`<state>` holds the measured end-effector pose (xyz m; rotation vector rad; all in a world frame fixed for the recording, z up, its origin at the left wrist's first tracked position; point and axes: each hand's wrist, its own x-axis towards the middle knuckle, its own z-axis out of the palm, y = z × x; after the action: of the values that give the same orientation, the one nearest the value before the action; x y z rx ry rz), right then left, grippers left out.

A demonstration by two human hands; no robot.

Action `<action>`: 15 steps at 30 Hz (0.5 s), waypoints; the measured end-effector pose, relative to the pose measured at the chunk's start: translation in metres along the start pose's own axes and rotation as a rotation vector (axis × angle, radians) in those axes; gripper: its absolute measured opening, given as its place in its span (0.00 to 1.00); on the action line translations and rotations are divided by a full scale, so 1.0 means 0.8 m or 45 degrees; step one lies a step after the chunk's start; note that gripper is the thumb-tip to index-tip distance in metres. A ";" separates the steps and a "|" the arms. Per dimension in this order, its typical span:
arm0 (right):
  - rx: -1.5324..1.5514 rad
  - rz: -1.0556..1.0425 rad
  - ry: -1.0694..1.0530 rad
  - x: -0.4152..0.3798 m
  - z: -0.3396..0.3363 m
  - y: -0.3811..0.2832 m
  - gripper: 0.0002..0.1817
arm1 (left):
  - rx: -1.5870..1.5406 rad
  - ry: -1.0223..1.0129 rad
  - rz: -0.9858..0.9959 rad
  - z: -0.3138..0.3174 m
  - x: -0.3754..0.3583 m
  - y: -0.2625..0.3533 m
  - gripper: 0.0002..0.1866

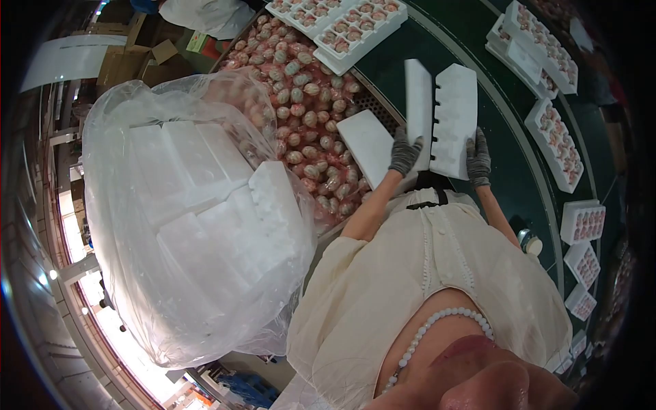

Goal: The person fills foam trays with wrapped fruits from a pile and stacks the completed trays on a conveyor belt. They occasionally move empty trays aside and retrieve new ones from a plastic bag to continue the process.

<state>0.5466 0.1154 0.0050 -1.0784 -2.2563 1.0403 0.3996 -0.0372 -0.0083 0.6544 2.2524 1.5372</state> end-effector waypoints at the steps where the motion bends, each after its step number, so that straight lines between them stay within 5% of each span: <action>1: -0.077 -0.081 0.082 0.000 -0.004 0.009 0.25 | 0.110 0.023 -0.014 -0.009 0.000 -0.011 0.25; 5: 0.234 0.014 0.098 0.007 -0.022 0.015 0.31 | 0.209 -0.165 -0.228 -0.023 -0.014 -0.011 0.29; 8: -0.463 -0.174 0.070 0.007 -0.027 -0.022 0.43 | 0.484 0.068 0.048 0.002 -0.015 -0.026 0.22; 9: -0.468 -0.165 0.080 0.006 -0.018 -0.007 0.43 | 0.526 0.086 0.088 0.007 -0.015 -0.026 0.21; 12: 0.000 0.435 -0.036 0.006 -0.014 0.062 0.35 | 0.378 0.005 0.021 0.000 -0.007 -0.034 0.25; 15: 0.073 0.258 0.227 0.001 -0.059 0.070 0.32 | 0.117 -0.138 -0.274 -0.022 -0.002 -0.014 0.28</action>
<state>0.6028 0.1603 -0.0088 -1.3403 -1.9974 1.0352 0.3900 -0.0552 -0.0124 0.4882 2.2401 1.2729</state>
